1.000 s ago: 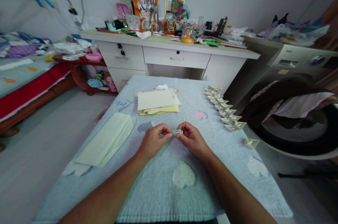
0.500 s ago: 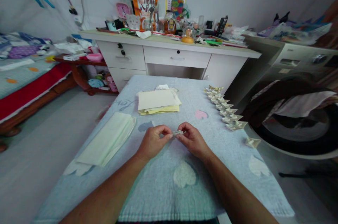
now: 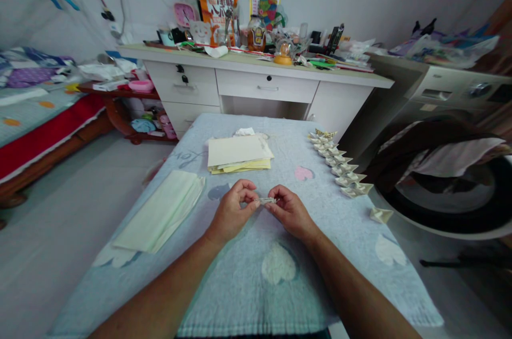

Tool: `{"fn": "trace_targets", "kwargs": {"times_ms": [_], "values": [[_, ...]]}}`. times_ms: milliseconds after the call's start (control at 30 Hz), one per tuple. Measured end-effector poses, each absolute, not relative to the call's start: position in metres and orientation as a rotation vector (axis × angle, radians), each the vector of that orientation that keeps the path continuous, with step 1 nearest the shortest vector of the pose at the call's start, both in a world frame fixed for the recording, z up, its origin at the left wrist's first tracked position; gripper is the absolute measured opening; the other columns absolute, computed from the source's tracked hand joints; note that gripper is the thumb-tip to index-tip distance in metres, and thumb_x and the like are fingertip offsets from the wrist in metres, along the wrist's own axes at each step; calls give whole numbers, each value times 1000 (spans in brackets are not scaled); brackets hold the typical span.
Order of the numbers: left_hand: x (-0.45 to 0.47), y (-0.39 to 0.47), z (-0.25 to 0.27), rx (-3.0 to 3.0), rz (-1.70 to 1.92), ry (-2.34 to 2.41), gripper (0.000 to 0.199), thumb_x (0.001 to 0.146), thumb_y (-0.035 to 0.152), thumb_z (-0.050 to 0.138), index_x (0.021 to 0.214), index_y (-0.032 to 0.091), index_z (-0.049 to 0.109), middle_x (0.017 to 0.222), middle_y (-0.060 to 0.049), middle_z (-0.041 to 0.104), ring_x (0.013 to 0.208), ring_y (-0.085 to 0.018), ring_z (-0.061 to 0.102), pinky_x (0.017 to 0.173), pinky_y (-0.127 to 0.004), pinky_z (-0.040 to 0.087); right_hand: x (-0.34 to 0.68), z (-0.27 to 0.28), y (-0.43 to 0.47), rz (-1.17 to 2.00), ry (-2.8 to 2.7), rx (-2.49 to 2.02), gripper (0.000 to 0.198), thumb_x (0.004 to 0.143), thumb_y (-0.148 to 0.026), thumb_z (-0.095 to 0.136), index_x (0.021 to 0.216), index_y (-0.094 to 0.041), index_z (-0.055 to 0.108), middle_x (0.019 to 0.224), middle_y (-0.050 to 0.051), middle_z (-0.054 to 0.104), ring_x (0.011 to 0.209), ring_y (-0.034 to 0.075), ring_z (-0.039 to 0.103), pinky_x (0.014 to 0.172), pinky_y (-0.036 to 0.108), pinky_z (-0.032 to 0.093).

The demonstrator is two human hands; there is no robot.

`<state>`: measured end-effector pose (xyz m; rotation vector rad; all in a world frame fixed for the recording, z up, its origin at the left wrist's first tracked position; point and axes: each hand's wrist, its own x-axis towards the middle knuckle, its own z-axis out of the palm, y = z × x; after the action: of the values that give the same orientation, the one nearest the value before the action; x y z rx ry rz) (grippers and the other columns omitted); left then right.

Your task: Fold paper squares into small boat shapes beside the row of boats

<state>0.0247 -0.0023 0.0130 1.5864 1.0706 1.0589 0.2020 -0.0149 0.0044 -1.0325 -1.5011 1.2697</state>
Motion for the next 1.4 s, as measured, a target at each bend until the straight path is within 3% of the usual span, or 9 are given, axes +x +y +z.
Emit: {"fn": "trace_targets", "kwargs": {"times_ms": [267,500,767,933,1067,1400], "values": [[25,-4,15,1600,1030,1106,23,77,20,62,97,19,49,70,4,62,68,-13,59,65,-23,42,201,10,-15,1250,-1515,-1039,28,79,-41,67,81,-19,50,67,-5,44,58,9,37,53,21,29],[24,0,7,1583,926,1010,21,75,23,64,95,17,58,78,1,61,73,-13,58,68,-24,45,203,4,-14,1216,-1563,-1090,24,78,-37,67,80,-19,52,64,-5,44,58,10,38,54,22,30],[26,1,8,1482,923,1000,17,76,31,66,79,14,64,69,1,60,64,-11,53,60,-22,41,203,9,-16,1165,-1615,-1111,26,79,-36,66,94,-18,54,71,-4,47,64,10,42,58,22,34],[25,2,9,1384,978,1015,18,73,30,69,77,14,62,63,3,55,58,-9,49,54,-20,38,207,9,-16,1171,-1704,-1192,30,83,-45,60,76,-16,56,64,-4,44,59,9,38,53,21,29],[27,1,9,1376,940,952,18,74,29,68,81,14,62,70,1,59,65,-11,53,62,-22,42,207,8,-17,1139,-1733,-1203,34,84,-46,59,70,-17,53,60,-5,40,57,8,34,51,21,26],[26,0,10,1465,904,1018,18,76,31,66,76,14,64,65,3,57,61,-10,50,57,-21,38,205,14,-19,1158,-1763,-1160,35,86,-49,55,74,-16,57,64,-3,45,60,10,40,55,21,30]]}}
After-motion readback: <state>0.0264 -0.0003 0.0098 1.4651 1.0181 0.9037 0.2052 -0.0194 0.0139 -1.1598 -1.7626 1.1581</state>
